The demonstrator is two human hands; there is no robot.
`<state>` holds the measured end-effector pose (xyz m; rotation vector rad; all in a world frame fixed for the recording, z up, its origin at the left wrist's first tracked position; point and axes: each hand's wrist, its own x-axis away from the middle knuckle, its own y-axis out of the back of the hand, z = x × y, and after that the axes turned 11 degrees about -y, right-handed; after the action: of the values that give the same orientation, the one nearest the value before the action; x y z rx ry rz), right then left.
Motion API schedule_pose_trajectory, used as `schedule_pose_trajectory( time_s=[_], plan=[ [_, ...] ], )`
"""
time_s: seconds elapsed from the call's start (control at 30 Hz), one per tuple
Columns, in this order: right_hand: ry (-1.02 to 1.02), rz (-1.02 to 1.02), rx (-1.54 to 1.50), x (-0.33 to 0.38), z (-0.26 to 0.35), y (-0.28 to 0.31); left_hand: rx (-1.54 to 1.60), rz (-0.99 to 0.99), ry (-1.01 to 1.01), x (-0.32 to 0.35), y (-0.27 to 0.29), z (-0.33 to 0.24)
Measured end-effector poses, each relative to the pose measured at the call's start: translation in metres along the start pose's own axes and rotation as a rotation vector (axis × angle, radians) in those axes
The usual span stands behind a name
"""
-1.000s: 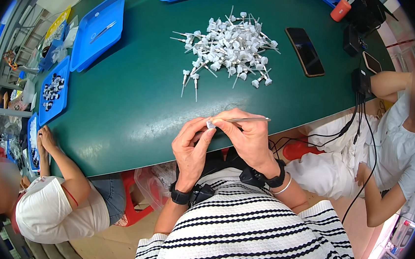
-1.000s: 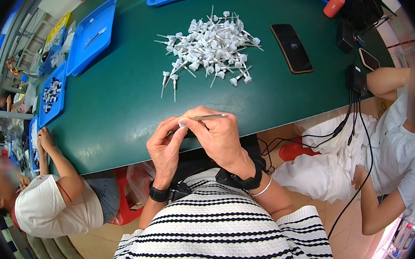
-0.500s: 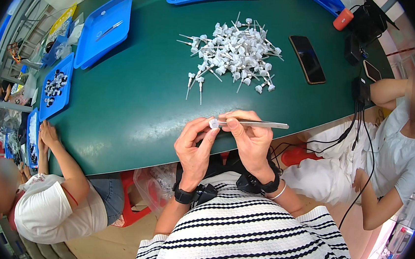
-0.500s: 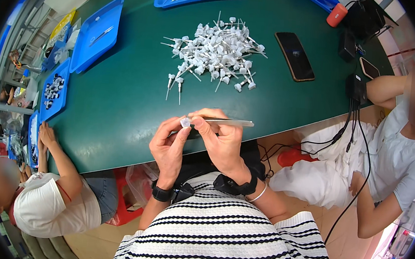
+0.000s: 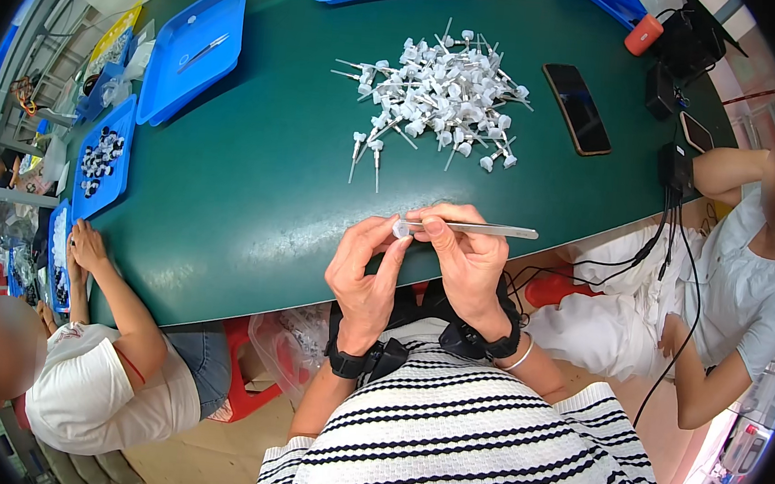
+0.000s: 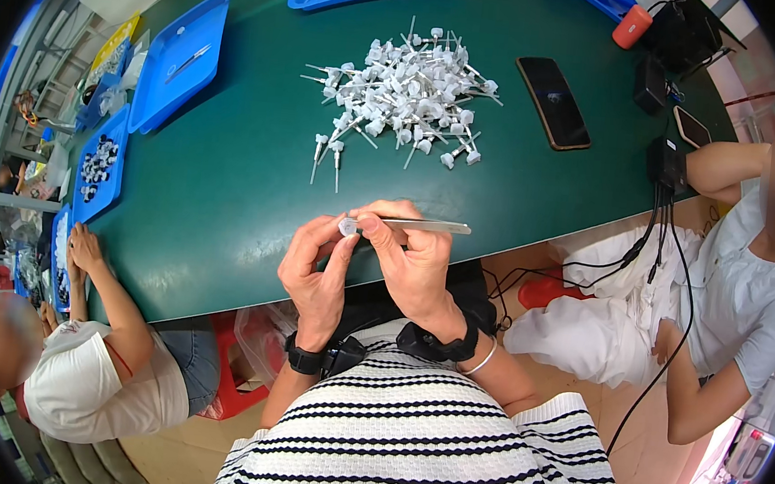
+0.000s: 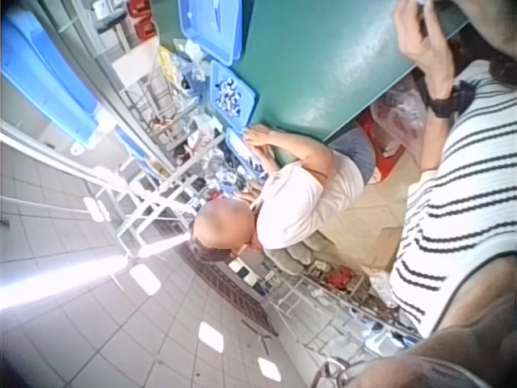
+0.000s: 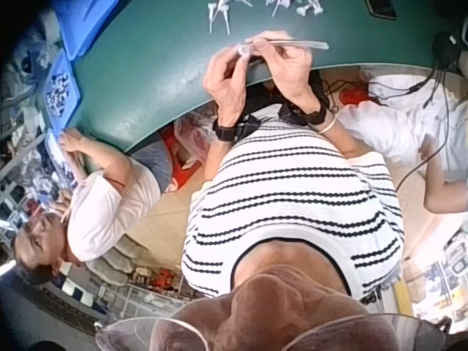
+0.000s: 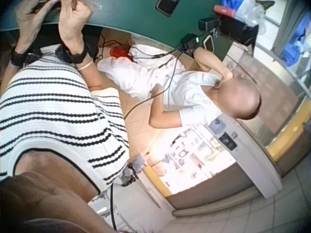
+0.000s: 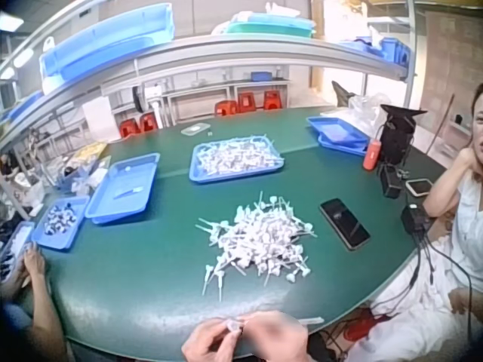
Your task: The person uses tweezers to pick up small white plastic components from a pile on a green table and inserts a metal pin into each one. The person handles the components one at a time, repeating the insertion process continuously.
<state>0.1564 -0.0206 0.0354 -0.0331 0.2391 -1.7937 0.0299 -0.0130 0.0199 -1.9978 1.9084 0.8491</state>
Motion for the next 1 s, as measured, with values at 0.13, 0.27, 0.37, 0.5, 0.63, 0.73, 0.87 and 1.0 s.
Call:
schedule_pose_trajectory(
  time_s=[0.13,0.27,0.37,0.5,0.63,0.73,0.87,1.0],
  plan=[
    [0.016,-0.021,-0.031,-0.0007,-0.0016,-0.0024,0.005,-0.003,0.008,0.0012,-0.0008,0.0005],
    [0.008,0.012,0.02,-0.0001,-0.0015,0.0015,0.004,0.005,0.013,0.0011,-0.0001,-0.0001],
    [0.011,0.012,0.014,-0.0007,-0.001,0.0005,0.003,0.007,0.018,0.0012,0.0,0.0002],
    [0.015,0.012,0.04,-0.0005,-0.0034,0.0017,0.001,0.009,0.02,0.0006,0.0004,-0.0004],
    [0.031,-0.038,0.028,-0.0008,-0.0012,-0.0015,0.129,0.007,0.14,0.0023,0.0014,-0.0008],
    [0.039,-0.033,0.075,-0.0013,0.0013,-0.0009,0.219,-0.002,0.219,0.0028,0.003,-0.0012],
    [0.061,-0.033,0.109,-0.0026,0.0013,0.0004,0.218,0.003,0.22,0.0022,0.0033,-0.0008],
    [0.06,-0.033,0.109,-0.0033,0.0034,-0.0004,0.213,0.018,0.215,-0.0007,0.0036,-0.0026]
  ],
)
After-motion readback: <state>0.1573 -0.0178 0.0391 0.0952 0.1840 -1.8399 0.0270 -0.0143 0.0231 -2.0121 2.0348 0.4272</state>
